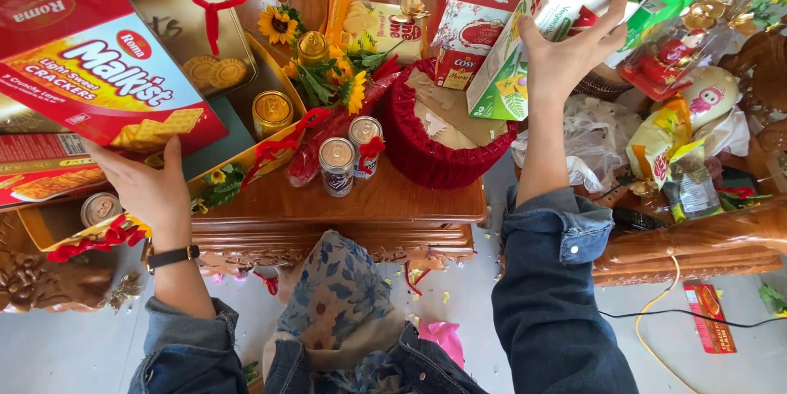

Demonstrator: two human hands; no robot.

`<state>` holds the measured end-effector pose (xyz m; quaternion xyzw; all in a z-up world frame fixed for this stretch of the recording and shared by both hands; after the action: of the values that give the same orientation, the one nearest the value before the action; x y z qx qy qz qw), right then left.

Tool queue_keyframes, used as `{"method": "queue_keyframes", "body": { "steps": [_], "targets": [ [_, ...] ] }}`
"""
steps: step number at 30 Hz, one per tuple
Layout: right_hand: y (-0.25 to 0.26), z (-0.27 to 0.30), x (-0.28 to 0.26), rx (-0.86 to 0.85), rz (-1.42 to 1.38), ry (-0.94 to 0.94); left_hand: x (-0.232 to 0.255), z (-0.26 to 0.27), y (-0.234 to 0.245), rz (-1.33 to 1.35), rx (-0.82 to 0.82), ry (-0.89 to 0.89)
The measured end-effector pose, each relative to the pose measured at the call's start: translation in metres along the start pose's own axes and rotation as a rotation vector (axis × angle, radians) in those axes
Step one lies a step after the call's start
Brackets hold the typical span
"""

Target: The person arranges various food items and decorative flowers into a red gift basket. They place boxes of crackers, canned beverages, and a tin of biscuits into the basket, adjusting the placement of artificial sunflowers and other items to create a visually appealing arrangement.

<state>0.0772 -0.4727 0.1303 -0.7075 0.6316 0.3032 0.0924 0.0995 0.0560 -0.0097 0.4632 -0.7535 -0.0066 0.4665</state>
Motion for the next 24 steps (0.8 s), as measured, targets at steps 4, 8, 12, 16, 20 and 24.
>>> {"method": "queue_keyframes", "body": {
  "steps": [4,8,12,16,20,24],
  "targets": [
    [-0.001,0.002,-0.004,-0.021,0.028,-0.002,-0.009,0.001,-0.004,-0.038,0.009,-0.007],
    [0.002,0.004,-0.001,0.003,0.055,0.018,-0.009,0.001,-0.004,-0.013,0.024,-0.019],
    [-0.004,0.003,0.008,0.067,0.155,0.102,-0.004,-0.007,0.001,0.177,0.010,-0.024],
    [-0.010,0.001,0.013,0.004,0.109,0.070,0.037,-0.017,0.034,0.517,0.016,-0.080],
    [-0.011,0.001,0.013,-0.011,0.300,0.123,0.072,-0.024,0.067,0.303,0.085,-0.208],
    [-0.012,0.001,0.018,-0.151,0.350,0.015,0.120,-0.035,0.092,0.211,0.083,-0.352]
  ]
}}
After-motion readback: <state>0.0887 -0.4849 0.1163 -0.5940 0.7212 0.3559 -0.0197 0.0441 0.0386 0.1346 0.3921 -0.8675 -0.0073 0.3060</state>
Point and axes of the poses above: each hand's wrist, its own z-axis away from the middle knuckle, its own y-axis out of the back of the hand, x = y × z, the point moved 7 cm from there along -z, towards the middle knuckle, and after that the axes turned 12 degrees about z, right-handed, at the moved point
